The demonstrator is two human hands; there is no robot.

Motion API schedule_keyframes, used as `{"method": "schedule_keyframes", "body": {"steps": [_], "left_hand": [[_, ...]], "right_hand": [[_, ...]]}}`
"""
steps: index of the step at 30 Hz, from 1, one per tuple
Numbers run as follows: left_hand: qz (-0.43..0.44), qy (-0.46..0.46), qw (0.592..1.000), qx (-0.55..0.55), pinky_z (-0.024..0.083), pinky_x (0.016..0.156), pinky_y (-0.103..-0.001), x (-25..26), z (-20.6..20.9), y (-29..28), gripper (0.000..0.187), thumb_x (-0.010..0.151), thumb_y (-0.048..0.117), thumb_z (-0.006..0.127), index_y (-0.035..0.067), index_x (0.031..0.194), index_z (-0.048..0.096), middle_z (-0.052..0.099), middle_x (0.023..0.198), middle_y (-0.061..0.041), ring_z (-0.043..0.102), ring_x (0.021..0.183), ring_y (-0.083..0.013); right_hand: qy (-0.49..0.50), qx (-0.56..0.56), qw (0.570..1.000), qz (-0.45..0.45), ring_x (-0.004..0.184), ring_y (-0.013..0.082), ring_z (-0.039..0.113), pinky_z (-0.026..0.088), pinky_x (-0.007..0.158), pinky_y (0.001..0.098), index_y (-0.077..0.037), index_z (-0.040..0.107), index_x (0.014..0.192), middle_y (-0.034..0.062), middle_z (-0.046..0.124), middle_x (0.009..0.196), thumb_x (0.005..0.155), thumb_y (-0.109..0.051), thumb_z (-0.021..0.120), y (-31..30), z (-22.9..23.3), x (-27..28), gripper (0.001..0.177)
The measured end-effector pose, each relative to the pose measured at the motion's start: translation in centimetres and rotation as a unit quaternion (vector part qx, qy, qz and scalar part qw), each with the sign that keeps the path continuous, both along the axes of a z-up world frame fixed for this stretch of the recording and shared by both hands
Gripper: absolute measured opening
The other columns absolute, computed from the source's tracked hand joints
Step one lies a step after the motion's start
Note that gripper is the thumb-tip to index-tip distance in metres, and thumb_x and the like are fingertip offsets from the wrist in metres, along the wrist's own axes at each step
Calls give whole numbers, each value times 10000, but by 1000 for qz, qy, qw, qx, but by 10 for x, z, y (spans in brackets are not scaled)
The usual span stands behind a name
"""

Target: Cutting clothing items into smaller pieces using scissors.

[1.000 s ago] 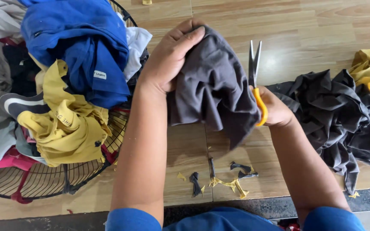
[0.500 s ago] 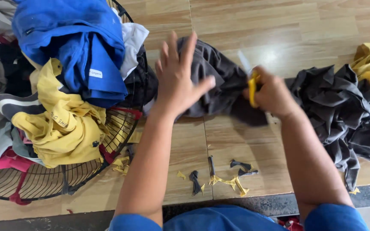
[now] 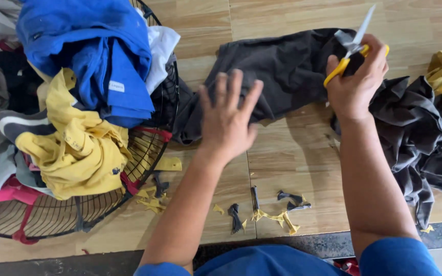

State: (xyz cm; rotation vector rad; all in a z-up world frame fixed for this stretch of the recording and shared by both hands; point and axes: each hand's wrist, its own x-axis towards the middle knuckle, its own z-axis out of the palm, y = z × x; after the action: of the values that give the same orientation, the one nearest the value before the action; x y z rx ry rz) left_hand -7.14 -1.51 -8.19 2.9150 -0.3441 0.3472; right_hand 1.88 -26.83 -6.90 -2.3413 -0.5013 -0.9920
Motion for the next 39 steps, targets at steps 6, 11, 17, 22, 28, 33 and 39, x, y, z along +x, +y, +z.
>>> {"method": "schedule_keyframes", "body": {"steps": [6,11,17,22,28,33,39], "left_hand": [[27,-65,997,-44,223,1153,-777,8,-31,26,95,909,147,686,69,884,733,725,1207,-172,619,1201,-451],[74,-40,991,105,322,1150,-628,17,-46,58,197,856,95,619,-21,794,765,650,1111,-217,501,1287,-489],[93,117,973,177,218,1186,-573,26,-42,56,347,920,162,536,-98,989,756,589,1269,-342,361,1397,-544],[128,173,964,156,214,1149,-645,40,-12,27,530,917,273,518,-154,1194,665,460,1438,-459,296,1439,-589],[-103,-162,961,-197,474,929,-457,79,-22,-26,81,894,-48,571,23,916,603,676,941,-123,647,876,-296],[-65,18,982,-179,389,1072,-489,132,-64,-24,567,897,-24,471,95,1451,495,678,1289,-142,593,1210,-323],[-41,90,994,-36,51,1221,-639,120,-59,-18,590,1059,430,429,185,1591,356,240,1681,-60,157,1550,-328]], "right_hand": [[144,-15,989,-15,719,310,660,549,639,414,65,595,1240,194,691,931,864,63,877,-48,-51,32,469],[455,138,879,45,620,101,491,385,531,234,-80,674,1223,41,628,843,948,-69,782,-28,5,15,296],[385,245,885,93,735,72,568,448,631,177,-69,608,1305,1,620,925,1056,-58,740,-73,8,38,282],[314,387,861,103,1088,138,670,642,719,266,-144,420,1347,38,616,1175,1121,-158,671,-59,18,28,338],[136,44,981,128,943,328,669,560,696,380,69,456,1294,257,647,1132,1010,50,876,-38,-5,-8,508],[263,8,963,-53,723,306,652,522,643,415,37,519,1273,171,667,934,917,-214,933,-65,-36,-13,601],[399,167,900,60,652,104,490,395,591,232,-70,613,1217,25,611,830,890,57,732,-53,-17,-15,371]]}}
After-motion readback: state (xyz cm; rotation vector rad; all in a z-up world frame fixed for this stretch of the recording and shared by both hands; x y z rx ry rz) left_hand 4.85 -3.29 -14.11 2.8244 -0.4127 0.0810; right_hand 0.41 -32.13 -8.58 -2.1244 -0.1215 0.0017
